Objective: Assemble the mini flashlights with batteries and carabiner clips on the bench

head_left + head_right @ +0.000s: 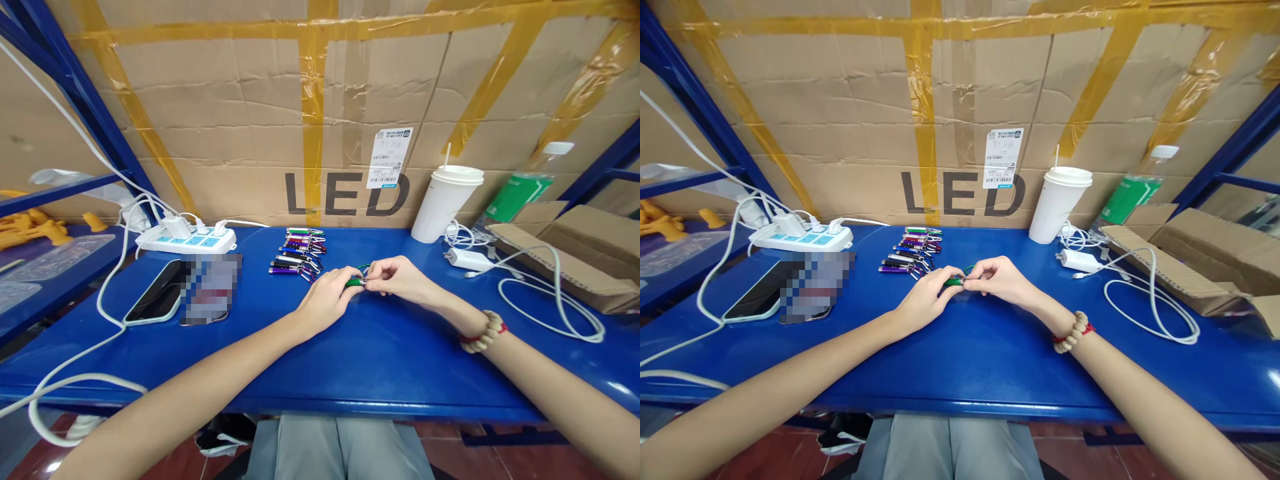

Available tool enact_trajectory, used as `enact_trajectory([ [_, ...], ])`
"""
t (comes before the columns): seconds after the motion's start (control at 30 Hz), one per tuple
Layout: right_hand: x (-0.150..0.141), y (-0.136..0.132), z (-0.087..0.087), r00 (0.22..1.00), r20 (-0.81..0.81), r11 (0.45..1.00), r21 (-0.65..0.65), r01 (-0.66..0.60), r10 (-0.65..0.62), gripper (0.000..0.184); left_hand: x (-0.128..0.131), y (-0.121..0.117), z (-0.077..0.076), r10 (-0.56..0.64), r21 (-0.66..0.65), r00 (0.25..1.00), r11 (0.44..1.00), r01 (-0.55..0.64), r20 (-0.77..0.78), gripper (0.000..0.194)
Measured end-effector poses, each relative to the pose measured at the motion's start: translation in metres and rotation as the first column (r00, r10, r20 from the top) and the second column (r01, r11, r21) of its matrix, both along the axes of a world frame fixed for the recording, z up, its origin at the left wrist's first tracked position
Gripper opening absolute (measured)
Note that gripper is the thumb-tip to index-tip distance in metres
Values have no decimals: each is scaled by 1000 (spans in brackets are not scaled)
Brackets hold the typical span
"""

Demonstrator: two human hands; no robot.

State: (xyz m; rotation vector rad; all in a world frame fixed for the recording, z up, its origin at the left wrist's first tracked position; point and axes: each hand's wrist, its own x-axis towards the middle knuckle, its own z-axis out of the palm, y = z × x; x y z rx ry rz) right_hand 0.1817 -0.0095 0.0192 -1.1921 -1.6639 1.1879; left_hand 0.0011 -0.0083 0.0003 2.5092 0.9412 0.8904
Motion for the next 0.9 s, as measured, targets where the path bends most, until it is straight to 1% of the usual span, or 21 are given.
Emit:
enact_trajectory([
  [0.1,2,1,3,1000,-1,997,-76,14,-14,31,0,0,0,-63,36,996,997,65,-56,15],
  [0.17,3,1,5,1000,-15,992,-128,3,-5,34,-1,0,0,-115,51,989,991,120,-98,17],
  [0.23,2,0,6,999,-30,988,-156,-18,14,38,-2,-2,-1,-140,65,984,987,148,-111,17],
  [0.33,0,-2,4,998,-28,986,-159,-54,50,40,-4,-4,-3,-142,90,983,984,153,-114,18],
  [0.5,1,-4,-3,995,-14,979,-181,-96,95,41,-5,-4,-8,-145,159,979,973,168,-144,21],
  [0.6,2,-3,-6,992,-16,973,-196,-126,125,40,-5,-5,-9,-143,190,973,966,177,-182,22],
  [0.7,3,-3,-7,989,-28,968,-203,-146,143,42,-6,-5,-8,-138,202,967,962,183,-216,20],
  [0.8,3,-3,-6,990,-29,968,-206,-143,140,45,-7,-4,-8,-161,190,968,962,198,-193,21],
  [0.9,1,-2,-6,994,-11,976,-189,-110,110,45,-8,-2,-8,-179,168,974,965,201,-138,24],
])
